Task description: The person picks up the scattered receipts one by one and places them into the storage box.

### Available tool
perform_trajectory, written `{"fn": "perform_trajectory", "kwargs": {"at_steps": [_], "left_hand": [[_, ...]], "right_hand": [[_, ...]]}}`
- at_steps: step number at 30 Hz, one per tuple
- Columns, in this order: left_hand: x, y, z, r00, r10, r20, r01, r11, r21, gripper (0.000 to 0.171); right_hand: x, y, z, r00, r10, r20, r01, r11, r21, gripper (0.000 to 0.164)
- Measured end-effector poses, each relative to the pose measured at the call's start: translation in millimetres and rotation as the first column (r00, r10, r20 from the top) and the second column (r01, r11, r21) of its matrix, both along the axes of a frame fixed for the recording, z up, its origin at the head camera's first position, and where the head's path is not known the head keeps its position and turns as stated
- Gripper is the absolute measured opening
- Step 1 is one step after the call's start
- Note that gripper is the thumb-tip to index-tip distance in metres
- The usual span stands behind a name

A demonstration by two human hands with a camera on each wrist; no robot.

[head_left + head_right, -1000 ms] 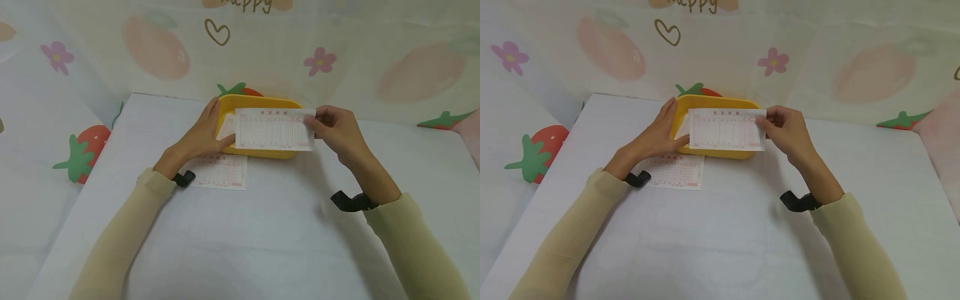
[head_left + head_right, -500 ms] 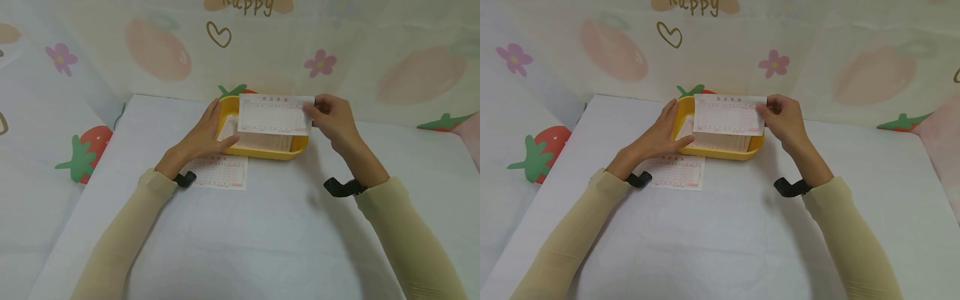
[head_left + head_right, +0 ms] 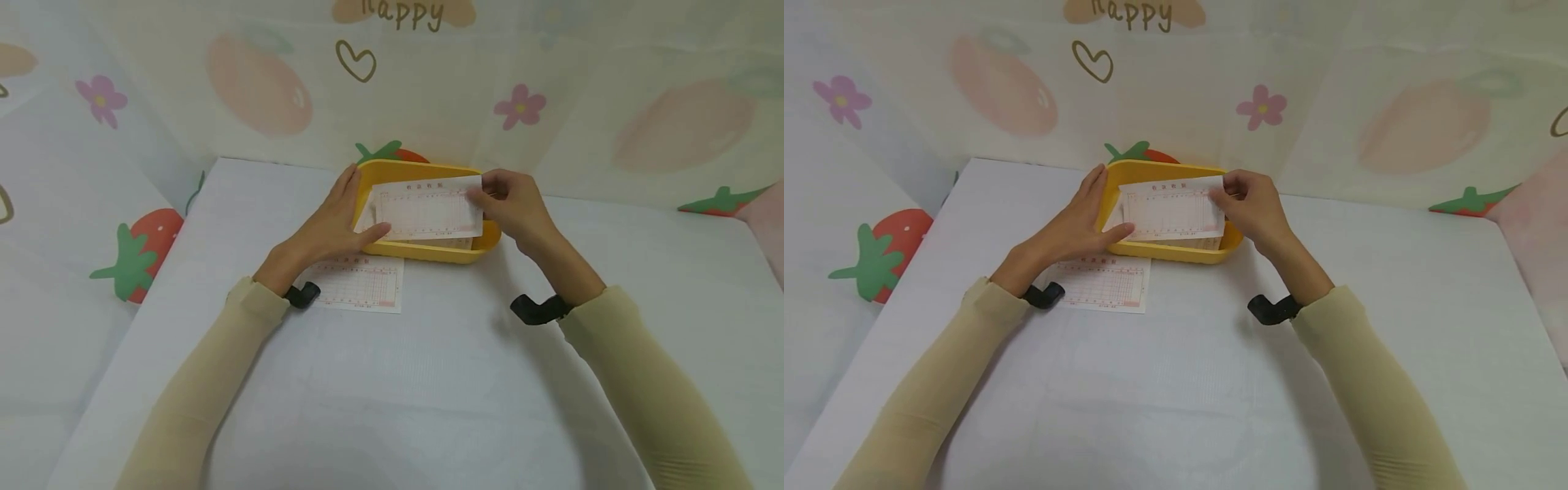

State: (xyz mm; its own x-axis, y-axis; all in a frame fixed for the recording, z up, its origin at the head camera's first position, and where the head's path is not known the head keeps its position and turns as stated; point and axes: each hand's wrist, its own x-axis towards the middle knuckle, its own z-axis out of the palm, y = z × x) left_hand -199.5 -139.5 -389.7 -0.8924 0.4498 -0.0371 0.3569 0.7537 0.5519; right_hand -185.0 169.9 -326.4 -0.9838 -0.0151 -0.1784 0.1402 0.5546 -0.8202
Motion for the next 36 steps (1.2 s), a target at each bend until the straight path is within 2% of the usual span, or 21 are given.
{"fn": "perform_trajectory", "kwargs": {"at_steps": [7,12,16,23,30,36], "left_hand": [[-0.6,-0.7,-1.2,1.000,-0.010,-0.010,0.010,1.000,0.015,0.119],[-0.9,-0.1,-0.3,1.000,-0.016,-0.008,0.016,1.000,0.011,0.119],[-1.2,0.4,0.7,1.000,-0.013,-0.005,0.013,1.000,0.003,0.119],[-1.9,0.3,0.9,1.000,-0.001,0.001,0.001,1.000,-0.008,0.119],[-1.4,-0.4,-0.5,1.000,0.003,0.001,-0.003,1.000,0.000,0.118],[-0.5,-1.2,0.3,1.000,0.005,0.000,-0.005,1.000,-0.002,0.118]], "right_hand": [[0.4,-12.6,-8.9,0.997,0.078,-0.026,-0.076,0.996,0.042,0.034],[1.3,-17.9,-14.4,0.984,0.149,-0.099,-0.140,0.986,0.094,0.033],[4.1,-21.9,-15.8,0.961,0.216,-0.172,-0.187,0.968,0.169,0.040],[12.5,-29.7,-13.4,0.927,0.266,-0.265,-0.188,0.940,0.285,0.057],[26.3,-33.5,-15.2,0.883,0.312,-0.351,-0.214,0.932,0.292,0.051],[45.7,-43.2,-15.3,0.841,0.311,-0.442,-0.213,0.943,0.256,0.043]]}}
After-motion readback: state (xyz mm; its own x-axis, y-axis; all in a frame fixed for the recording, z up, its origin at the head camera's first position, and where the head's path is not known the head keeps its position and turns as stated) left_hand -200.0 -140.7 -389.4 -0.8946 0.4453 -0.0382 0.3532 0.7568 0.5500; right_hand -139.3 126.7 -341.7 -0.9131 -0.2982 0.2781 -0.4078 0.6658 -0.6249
